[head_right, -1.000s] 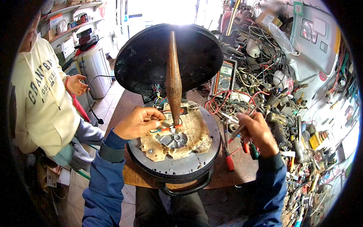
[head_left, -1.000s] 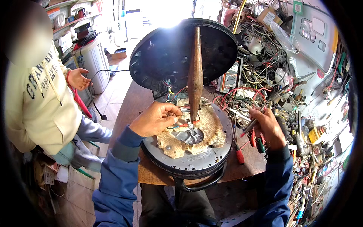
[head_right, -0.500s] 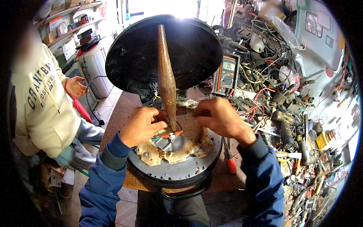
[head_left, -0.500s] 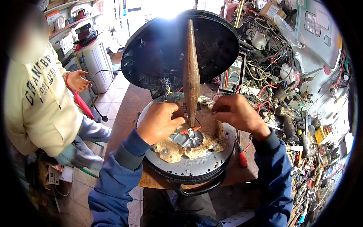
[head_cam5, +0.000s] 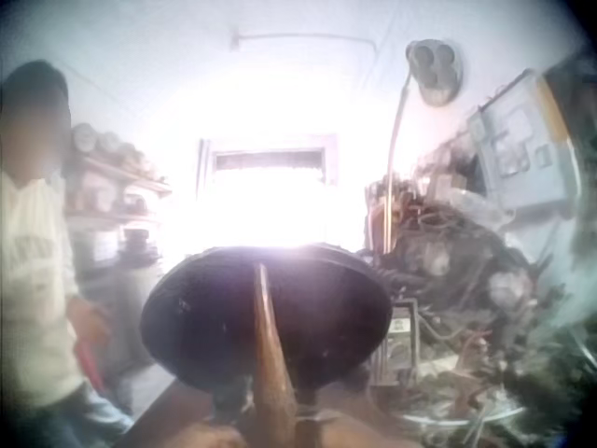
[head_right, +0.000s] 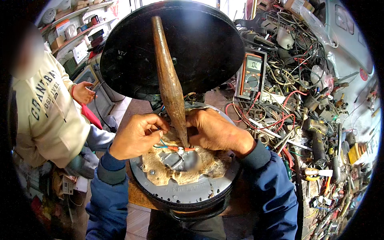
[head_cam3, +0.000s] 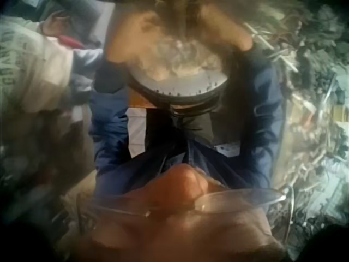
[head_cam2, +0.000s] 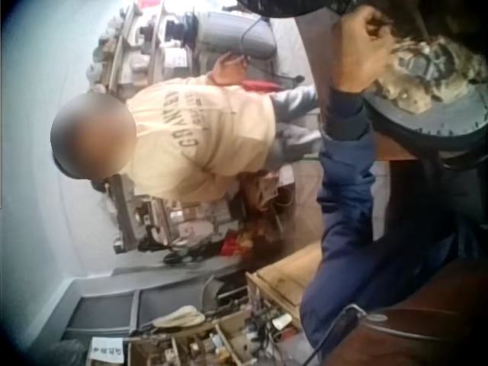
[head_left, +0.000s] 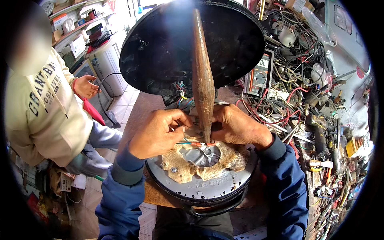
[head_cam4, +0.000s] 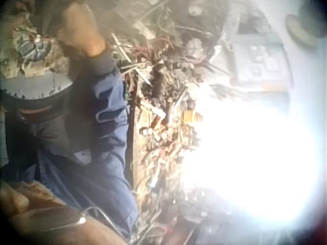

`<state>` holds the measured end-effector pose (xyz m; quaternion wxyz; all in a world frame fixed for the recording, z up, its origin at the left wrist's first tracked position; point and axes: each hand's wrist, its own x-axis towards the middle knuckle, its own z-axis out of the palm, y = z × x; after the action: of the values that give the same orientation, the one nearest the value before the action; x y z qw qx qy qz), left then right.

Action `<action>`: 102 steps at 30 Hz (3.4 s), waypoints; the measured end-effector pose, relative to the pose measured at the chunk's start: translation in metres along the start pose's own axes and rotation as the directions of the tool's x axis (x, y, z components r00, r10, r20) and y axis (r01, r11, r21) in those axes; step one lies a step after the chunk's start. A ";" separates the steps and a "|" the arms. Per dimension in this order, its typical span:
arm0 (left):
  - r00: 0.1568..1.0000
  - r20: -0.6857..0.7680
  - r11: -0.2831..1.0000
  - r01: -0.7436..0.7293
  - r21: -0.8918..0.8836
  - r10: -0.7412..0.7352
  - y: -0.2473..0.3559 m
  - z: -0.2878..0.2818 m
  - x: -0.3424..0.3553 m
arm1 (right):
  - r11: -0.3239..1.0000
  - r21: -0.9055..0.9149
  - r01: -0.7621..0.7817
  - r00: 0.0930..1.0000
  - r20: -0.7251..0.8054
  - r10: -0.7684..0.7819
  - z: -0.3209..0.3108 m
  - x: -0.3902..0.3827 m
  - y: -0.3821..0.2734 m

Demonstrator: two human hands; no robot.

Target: The person repairs an electronic device by soldering wires to a central component on a circular base. They use a soldering iron to heat connections and pliers to manipulate the wires, working in a cluttered workshop environment.

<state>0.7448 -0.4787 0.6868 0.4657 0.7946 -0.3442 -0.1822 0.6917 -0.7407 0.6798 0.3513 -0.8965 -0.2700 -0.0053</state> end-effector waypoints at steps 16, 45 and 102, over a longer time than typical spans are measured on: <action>0.948 -0.210 0.907 -0.139 0.399 0.238 -0.011 -0.007 0.000 | 0.995 0.076 0.063 0.992 0.109 -0.071 -0.026 0.009 -0.013; 0.862 -0.116 0.749 -0.352 0.561 0.493 -0.021 0.014 0.010 | 0.983 0.091 0.161 0.985 -0.072 -0.155 -0.007 0.007 0.017; 0.876 -0.220 0.790 -0.247 0.561 0.429 -0.029 -0.007 0.016 | 0.955 -0.194 0.224 0.961 -0.121 -0.250 0.000 0.001 0.000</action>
<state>0.7711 -0.4767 0.6656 0.3122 0.8329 -0.4340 0.1427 0.6925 -0.7397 0.6800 0.2847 -0.8827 -0.3481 -0.1363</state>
